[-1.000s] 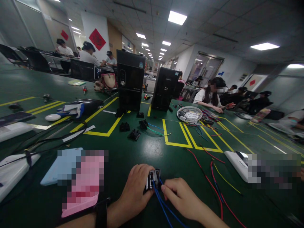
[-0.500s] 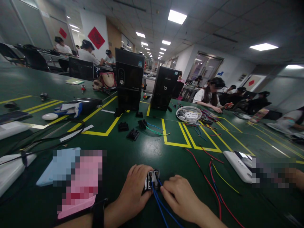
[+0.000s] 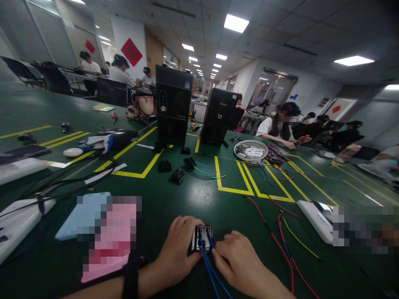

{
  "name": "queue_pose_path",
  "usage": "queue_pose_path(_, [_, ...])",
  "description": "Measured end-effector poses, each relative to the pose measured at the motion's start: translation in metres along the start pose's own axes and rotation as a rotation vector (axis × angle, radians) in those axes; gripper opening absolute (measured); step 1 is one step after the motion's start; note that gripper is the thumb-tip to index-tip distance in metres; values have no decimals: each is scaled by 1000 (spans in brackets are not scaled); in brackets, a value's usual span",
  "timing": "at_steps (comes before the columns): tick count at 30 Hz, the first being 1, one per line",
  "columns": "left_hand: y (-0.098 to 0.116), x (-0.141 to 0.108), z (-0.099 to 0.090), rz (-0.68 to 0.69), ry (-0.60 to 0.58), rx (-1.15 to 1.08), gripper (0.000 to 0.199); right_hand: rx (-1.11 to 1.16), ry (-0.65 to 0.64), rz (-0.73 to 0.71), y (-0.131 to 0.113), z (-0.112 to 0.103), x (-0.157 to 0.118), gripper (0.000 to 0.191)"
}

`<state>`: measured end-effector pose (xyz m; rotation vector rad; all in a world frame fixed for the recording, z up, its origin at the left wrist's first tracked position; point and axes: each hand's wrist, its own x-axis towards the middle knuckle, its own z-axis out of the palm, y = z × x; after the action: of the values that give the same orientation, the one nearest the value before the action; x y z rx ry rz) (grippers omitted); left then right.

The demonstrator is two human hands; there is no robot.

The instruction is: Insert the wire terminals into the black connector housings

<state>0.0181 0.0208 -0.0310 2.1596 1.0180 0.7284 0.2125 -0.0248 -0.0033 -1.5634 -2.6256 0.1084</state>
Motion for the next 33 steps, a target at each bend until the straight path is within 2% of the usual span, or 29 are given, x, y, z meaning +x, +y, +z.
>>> queue_pose_path(5, [2, -1, -1, -7, -11, -4, 41, 75, 114, 20, -9, 5, -1, 29])
queue_pose_path(13, [3, -1, -1, -13, -21, -3, 42, 15, -18, -36, -2, 0, 1, 24])
queue_pose_path(20, [4, -1, -2, -7, -23, 9, 43, 60, 74, -2, -5, -2, 0, 30])
queue_pose_path(28, [0, -1, 1, 10, -9, 12, 45, 2, -43, -36, -2, -3, 1, 24])
queue_pose_path(33, [0, -2, 1, 5, -7, 18, 43, -14, 34, -3, -3, -6, 1, 27])
